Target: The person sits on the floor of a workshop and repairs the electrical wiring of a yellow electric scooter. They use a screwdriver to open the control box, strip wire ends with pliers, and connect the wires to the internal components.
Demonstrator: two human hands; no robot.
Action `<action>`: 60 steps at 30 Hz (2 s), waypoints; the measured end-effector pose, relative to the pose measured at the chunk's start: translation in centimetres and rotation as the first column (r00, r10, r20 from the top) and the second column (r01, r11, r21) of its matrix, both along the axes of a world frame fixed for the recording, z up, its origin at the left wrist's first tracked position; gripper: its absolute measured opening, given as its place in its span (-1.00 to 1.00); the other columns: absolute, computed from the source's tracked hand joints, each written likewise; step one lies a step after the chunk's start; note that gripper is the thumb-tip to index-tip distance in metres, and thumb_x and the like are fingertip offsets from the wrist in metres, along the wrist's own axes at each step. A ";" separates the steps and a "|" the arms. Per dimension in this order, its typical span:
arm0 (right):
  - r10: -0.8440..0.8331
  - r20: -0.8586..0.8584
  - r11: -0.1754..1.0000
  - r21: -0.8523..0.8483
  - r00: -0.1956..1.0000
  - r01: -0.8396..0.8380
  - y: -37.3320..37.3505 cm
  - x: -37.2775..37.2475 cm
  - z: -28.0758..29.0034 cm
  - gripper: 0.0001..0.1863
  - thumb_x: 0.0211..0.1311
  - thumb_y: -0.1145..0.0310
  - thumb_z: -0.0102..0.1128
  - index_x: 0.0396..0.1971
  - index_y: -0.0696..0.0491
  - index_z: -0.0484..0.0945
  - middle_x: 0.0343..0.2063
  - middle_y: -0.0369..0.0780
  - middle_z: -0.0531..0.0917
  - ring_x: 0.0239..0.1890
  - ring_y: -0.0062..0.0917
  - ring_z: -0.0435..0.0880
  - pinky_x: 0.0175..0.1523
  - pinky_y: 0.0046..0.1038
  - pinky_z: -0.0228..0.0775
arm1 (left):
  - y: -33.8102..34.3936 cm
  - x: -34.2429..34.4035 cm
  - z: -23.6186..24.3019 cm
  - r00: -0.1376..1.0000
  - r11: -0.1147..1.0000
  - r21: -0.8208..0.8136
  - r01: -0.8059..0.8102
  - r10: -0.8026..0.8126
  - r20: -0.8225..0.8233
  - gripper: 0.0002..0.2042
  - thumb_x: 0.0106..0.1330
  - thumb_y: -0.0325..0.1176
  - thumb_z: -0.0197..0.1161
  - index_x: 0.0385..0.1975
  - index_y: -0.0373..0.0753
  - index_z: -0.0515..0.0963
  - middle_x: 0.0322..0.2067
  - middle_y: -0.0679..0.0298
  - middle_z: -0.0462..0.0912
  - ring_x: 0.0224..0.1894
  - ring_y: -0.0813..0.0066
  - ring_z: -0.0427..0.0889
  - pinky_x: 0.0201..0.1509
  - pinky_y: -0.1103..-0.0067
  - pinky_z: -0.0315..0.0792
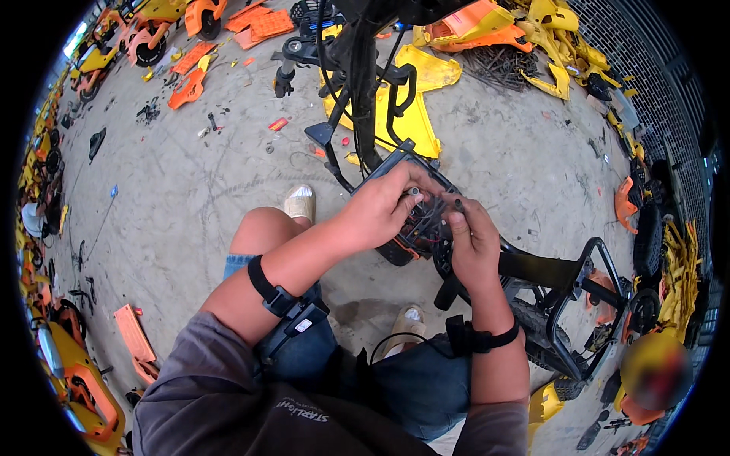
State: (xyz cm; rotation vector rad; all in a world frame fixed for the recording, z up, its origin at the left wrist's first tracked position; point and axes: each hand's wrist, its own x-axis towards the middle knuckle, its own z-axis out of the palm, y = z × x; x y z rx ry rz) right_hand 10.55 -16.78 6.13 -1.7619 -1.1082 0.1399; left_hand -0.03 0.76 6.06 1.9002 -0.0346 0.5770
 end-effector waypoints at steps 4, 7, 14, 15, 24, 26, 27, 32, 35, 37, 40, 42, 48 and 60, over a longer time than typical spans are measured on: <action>-0.017 0.005 1.000 -0.024 1.000 0.017 0.0 0.3 -0.2 -0.76 0.42 0.46 0.04 -0.03 0.20 0.57 -0.30 -0.24 0.59 -0.24 -0.60 0.56 -0.06 -0.57 0.39 | -0.2 0.2 -0.2 0.999 0.997 0.072 -0.031 0.029 0.027 -0.81 0.35 -0.66 0.06 -0.08 -0.35 0.45 -0.07 0.07 0.65 0.03 0.23 0.65 0.11 0.45 0.50; -0.024 -0.009 0.999 -0.023 1.000 0.024 0.1 0.4 -0.4 -0.77 0.42 0.46 0.04 -0.04 0.21 0.57 -0.29 -0.23 0.60 -0.24 -0.60 0.56 -0.06 -0.56 0.40 | -0.2 0.2 -0.1 0.997 0.990 0.125 -0.059 0.052 0.058 -0.82 0.36 -0.63 0.08 -0.10 -0.34 0.50 -0.05 0.09 0.65 0.03 0.24 0.64 0.11 0.43 0.50; -0.123 -0.158 0.992 0.015 0.980 0.127 -0.5 0.8 0.2 -0.75 0.42 0.39 0.09 0.00 0.16 0.55 -0.23 -0.19 0.68 -0.23 -0.49 0.62 -0.04 -0.48 0.43 | -0.3 0.1 0.3 0.992 0.994 -0.010 -0.111 0.111 0.060 -0.84 0.42 -0.56 0.04 -0.09 -0.34 0.52 -0.13 0.15 0.66 -0.04 0.38 0.65 0.06 0.50 0.49; -0.232 -0.252 0.969 0.019 0.939 0.245 -0.7 1.1 0.7 -0.72 0.47 0.35 0.02 0.02 0.19 0.52 -0.26 -0.23 0.67 -0.26 -0.58 0.60 -0.05 -0.53 0.43 | -0.1 0.1 0.0 0.990 0.988 -0.111 -0.108 0.117 0.073 -0.79 0.46 -0.54 -0.02 0.03 -0.33 0.44 -0.15 0.19 0.63 -0.15 0.47 0.62 -0.02 0.55 0.49; -0.244 -0.665 0.742 0.342 0.706 0.577 -4.3 6.4 1.6 -0.57 0.52 0.12 -0.10 0.02 0.21 0.47 -0.44 -0.26 0.57 -0.38 -0.56 0.53 -0.19 -0.50 0.40 | 1.9 0.3 0.0 0.954 0.817 -0.514 -0.262 0.300 -0.008 -0.69 0.47 -0.55 -0.10 0.18 -0.26 0.28 -0.22 0.27 0.56 -0.44 0.69 0.45 -0.41 0.74 0.31; -0.200 -0.691 0.767 0.331 0.695 0.550 -4.3 6.4 1.6 -0.57 0.52 0.12 -0.09 0.02 0.21 0.48 -0.44 -0.26 0.56 -0.40 -0.57 0.51 -0.22 -0.51 0.38 | 1.9 0.2 0.1 0.965 0.807 -0.535 -0.251 0.249 -0.079 -0.69 0.47 -0.55 -0.10 0.17 -0.25 0.29 -0.23 0.28 0.56 -0.46 0.70 0.44 -0.43 0.74 0.30; -0.175 -0.704 0.780 0.327 0.689 0.533 -4.2 6.3 1.6 -0.57 0.52 0.12 -0.09 0.01 0.21 0.48 -0.45 -0.26 0.55 -0.41 -0.57 0.50 -0.24 -0.51 0.37 | 1.9 0.4 -0.1 0.968 0.812 -0.528 -0.250 0.219 -0.121 -0.73 0.46 -0.53 -0.07 0.12 -0.25 0.36 -0.27 0.31 0.57 -0.49 0.72 0.41 -0.44 0.74 0.31; -0.181 -0.741 0.897 0.147 0.647 0.418 -3.0 5.4 0.9 -0.58 0.50 0.13 -0.06 0.01 0.22 0.50 -0.47 -0.27 0.56 -0.44 -0.61 0.49 -0.27 -0.56 0.35 | 1.4 1.5 -3.2 0.931 0.875 -0.421 -0.239 0.084 -0.355 -0.83 0.41 -0.49 0.04 -0.09 -0.29 0.51 -0.34 0.35 0.60 -0.53 0.72 0.40 -0.48 0.72 0.32; -0.199 -0.740 0.930 0.064 0.642 0.362 -2.9 5.3 0.7 -0.57 0.50 0.14 -0.05 0.03 0.23 0.50 -0.50 -0.29 0.58 -0.48 -0.64 0.48 -0.29 -0.60 0.33 | 1.0 2.4 -3.9 0.876 0.926 -0.297 -0.232 0.065 -0.478 -0.86 0.30 -0.49 0.10 -0.22 -0.30 0.58 -0.39 0.33 0.63 -0.52 0.70 0.46 -0.45 0.69 0.37; -0.198 -0.757 0.928 0.060 0.623 0.368 -2.9 5.4 0.5 -0.58 0.50 0.15 -0.05 0.02 0.23 0.46 -0.49 -0.27 0.60 -0.48 -0.64 0.49 -0.33 -0.60 0.33 | 0.8 3.2 -5.5 0.831 0.944 -0.208 -0.255 0.105 -0.547 -0.85 0.27 -0.48 0.13 -0.22 -0.30 0.59 -0.40 0.30 0.64 -0.47 0.66 0.51 -0.39 0.66 0.42; -0.254 -0.750 0.925 -0.005 0.611 0.379 -2.1 5.3 0.3 -0.62 0.50 0.17 -0.06 -0.01 0.21 0.41 -0.47 -0.24 0.63 -0.49 -0.64 0.51 -0.38 -0.60 0.34 | 0.7 4.1 -12.0 0.781 0.957 0.034 -0.287 0.255 -0.570 -0.77 0.18 -0.44 0.19 -0.17 -0.29 0.60 -0.32 0.09 0.69 -0.24 0.30 0.67 -0.13 0.47 0.51; -0.289 -0.737 0.926 -0.052 0.611 0.375 -2.1 5.7 -0.1 -0.66 0.50 0.18 -0.07 -0.04 0.19 0.38 -0.46 -0.22 0.64 -0.50 -0.63 0.53 -0.42 -0.59 0.34 | -0.7 4.1 -15.3 0.666 0.931 0.226 -0.287 0.364 -0.651 -0.70 0.15 -0.41 0.20 -0.10 -0.28 0.58 -0.26 -0.03 0.69 -0.13 0.11 0.68 -0.02 0.38 0.50; -0.269 -0.728 0.958 -0.135 0.631 0.252 -2.2 6.8 -1.8 -0.76 0.48 0.23 -0.03 -0.11 0.11 0.42 -0.40 -0.27 0.67 -0.43 -0.68 0.55 -0.40 -0.60 0.33 | -1.2 6.8 -20.9 0.665 0.917 0.071 -0.392 0.336 -0.667 -0.43 0.14 -0.36 0.19 0.23 -0.23 0.34 -0.22 -0.09 0.67 -0.10 0.03 0.67 -0.02 0.36 0.49; 0.053 -0.524 0.966 0.242 0.850 0.089 -1.7 5.6 -1.9 -0.84 0.41 0.46 0.07 -0.10 0.17 0.54 -0.25 -0.23 0.68 -0.19 -0.60 0.60 -0.07 -0.55 0.43 | -1.0 7.7 -19.7 0.652 0.615 -0.658 -0.435 -0.289 -0.701 -0.63 0.46 -0.08 0.03 -0.01 -0.21 0.59 -0.24 0.44 0.71 -0.52 0.70 0.34 -0.57 0.72 0.16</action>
